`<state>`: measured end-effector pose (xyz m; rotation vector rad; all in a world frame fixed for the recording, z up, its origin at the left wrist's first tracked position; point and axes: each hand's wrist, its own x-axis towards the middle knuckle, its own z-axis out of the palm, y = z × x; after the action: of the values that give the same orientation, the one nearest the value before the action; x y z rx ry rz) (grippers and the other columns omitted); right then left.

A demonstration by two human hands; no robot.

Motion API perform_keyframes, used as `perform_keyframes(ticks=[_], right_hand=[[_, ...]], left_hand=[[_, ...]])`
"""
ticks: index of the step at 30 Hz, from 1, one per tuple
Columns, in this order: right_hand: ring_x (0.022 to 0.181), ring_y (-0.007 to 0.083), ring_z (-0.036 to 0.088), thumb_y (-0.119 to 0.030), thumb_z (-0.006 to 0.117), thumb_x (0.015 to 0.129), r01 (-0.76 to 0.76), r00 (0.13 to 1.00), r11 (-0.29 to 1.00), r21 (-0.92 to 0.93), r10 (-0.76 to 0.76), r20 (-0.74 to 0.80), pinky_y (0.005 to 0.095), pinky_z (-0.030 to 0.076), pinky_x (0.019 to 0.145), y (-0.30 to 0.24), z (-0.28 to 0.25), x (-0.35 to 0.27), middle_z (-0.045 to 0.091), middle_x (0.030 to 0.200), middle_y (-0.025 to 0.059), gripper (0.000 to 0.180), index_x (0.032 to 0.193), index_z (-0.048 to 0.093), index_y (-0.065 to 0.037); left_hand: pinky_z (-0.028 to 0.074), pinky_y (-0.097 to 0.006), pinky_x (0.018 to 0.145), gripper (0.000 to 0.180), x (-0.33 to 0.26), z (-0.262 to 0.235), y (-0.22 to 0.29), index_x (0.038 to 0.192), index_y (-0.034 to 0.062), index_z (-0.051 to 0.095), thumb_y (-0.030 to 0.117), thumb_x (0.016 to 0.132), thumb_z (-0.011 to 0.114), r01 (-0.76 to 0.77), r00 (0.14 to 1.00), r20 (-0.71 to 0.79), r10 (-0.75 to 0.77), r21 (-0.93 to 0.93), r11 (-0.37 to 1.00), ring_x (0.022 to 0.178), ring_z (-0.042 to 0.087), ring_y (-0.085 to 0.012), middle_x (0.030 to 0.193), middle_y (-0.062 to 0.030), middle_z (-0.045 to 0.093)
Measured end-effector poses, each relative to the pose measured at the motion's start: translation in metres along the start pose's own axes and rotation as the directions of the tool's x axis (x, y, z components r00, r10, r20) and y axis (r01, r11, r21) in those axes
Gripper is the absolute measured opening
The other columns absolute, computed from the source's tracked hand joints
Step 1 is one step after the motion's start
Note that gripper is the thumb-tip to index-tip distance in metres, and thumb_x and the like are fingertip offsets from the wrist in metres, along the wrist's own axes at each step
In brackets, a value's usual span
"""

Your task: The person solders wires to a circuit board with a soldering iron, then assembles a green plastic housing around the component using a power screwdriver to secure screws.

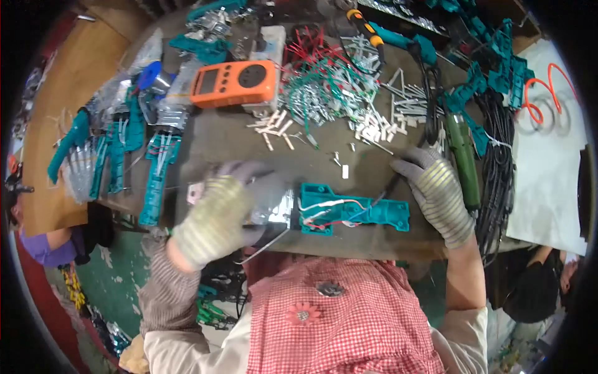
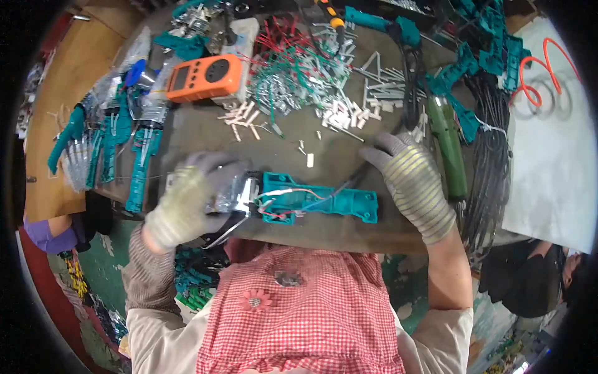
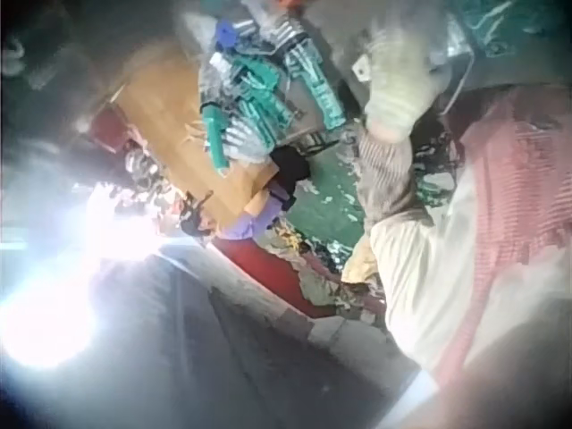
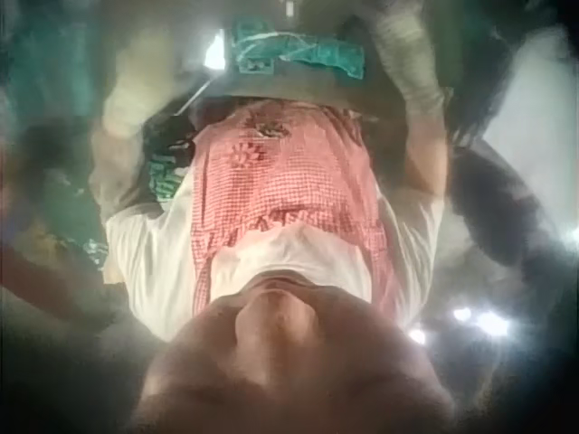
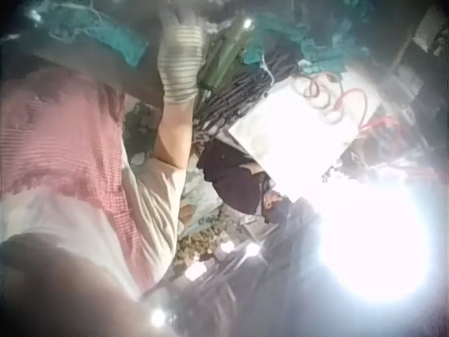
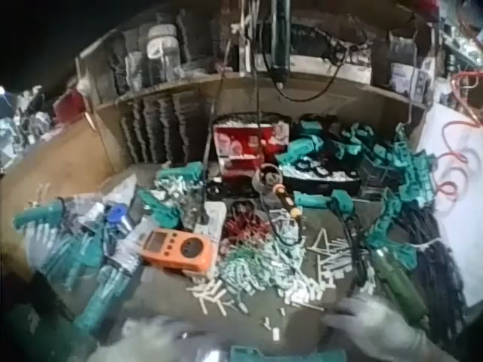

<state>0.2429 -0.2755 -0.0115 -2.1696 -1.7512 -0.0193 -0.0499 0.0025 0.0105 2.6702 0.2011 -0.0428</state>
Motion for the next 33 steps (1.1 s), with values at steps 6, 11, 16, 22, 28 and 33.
perform_keyframes(ticks=[6, 11, 16, 22, 28, 33], right_hand=[[0.097, 0.0361, 0.068, 0.001, 0.071, 0.078, 0.118, 0.985, 0.987, 0.110, -0.102, -0.139, 0.0490, 0.056, 0.082, -0.010, -0.022, -0.007, 0.070, 0.107, 0.0132, 0.032, 0.109, 0.076, -0.008], [0.091, 0.0352, 0.070, 0.000, 0.074, 0.079, 0.108, 0.993, 0.992, 0.069, -0.111, 0.029, 0.0479, 0.056, 0.076, -0.030, -0.025, -0.017, 0.072, 0.102, 0.0114, 0.031, 0.108, 0.072, -0.012], [0.082, 0.0355, 0.069, -0.002, 0.075, 0.080, 0.119, 0.991, 0.978, 0.170, -0.107, -0.076, 0.0467, 0.055, 0.071, -0.037, -0.040, 0.006, 0.072, 0.097, 0.0120, 0.033, 0.112, 0.072, -0.009], [0.078, 0.0302, 0.070, -0.009, 0.073, 0.079, 0.233, 0.973, 0.962, 0.146, -0.230, -0.033, 0.0434, 0.057, 0.068, -0.066, -0.022, 0.058, 0.074, 0.095, 0.0069, 0.026, 0.105, 0.078, -0.011], [0.085, 0.0306, 0.071, -0.011, 0.074, 0.080, 0.272, 0.961, 0.945, 0.181, -0.256, -0.106, 0.0438, 0.058, 0.073, -0.070, -0.017, 0.076, 0.074, 0.103, 0.0069, 0.028, 0.107, 0.078, -0.013], [0.089, 0.0327, 0.073, -0.005, 0.074, 0.081, 0.224, 0.968, 0.923, 0.312, -0.175, -0.178, 0.0472, 0.059, 0.077, -0.073, -0.021, 0.084, 0.074, 0.104, 0.0106, 0.027, 0.107, 0.078, -0.010]], left_hand=[[0.049, -0.052, 0.111, 0.089, 0.000, 0.009, -0.026, 0.151, 0.0165, 0.064, 0.020, 0.065, 0.089, 0.006, 0.996, -0.085, -0.005, 0.016, 1.000, 0.125, 0.059, -0.0392, 0.134, -0.0130, 0.064], [0.049, -0.052, 0.110, 0.084, 0.003, -0.026, -0.019, 0.147, 0.0135, 0.066, 0.018, 0.066, 0.090, 0.024, 0.994, -0.108, -0.027, -0.034, 0.999, 0.125, 0.061, -0.0384, 0.133, -0.0132, 0.066], [0.055, -0.049, 0.103, 0.035, 0.053, -0.124, -0.059, 0.125, 0.0082, 0.077, 0.019, 0.092, 0.076, 0.128, 0.885, -0.458, -0.087, 0.057, 0.990, 0.110, 0.073, -0.0370, 0.115, -0.0177, 0.077], [0.056, -0.043, 0.106, 0.049, 0.190, -0.128, -0.160, 0.135, 0.0092, 0.074, 0.029, 0.090, 0.081, 0.335, 0.941, -0.095, -0.324, 0.374, 0.865, 0.119, 0.073, -0.0385, 0.127, -0.0191, 0.077], [0.058, -0.045, 0.105, 0.069, 0.239, -0.125, -0.136, 0.144, 0.0103, 0.069, 0.032, 0.083, 0.090, 0.356, 0.892, 0.124, -0.434, 0.399, 0.845, 0.118, 0.074, -0.0391, 0.131, -0.0239, 0.075], [0.059, -0.046, 0.100, 0.061, 0.195, -0.103, -0.179, 0.136, 0.0080, 0.073, 0.030, 0.082, 0.091, 0.180, 0.957, -0.279, -0.077, 0.365, 0.913, 0.109, 0.075, -0.0388, 0.115, -0.0200, 0.079]])
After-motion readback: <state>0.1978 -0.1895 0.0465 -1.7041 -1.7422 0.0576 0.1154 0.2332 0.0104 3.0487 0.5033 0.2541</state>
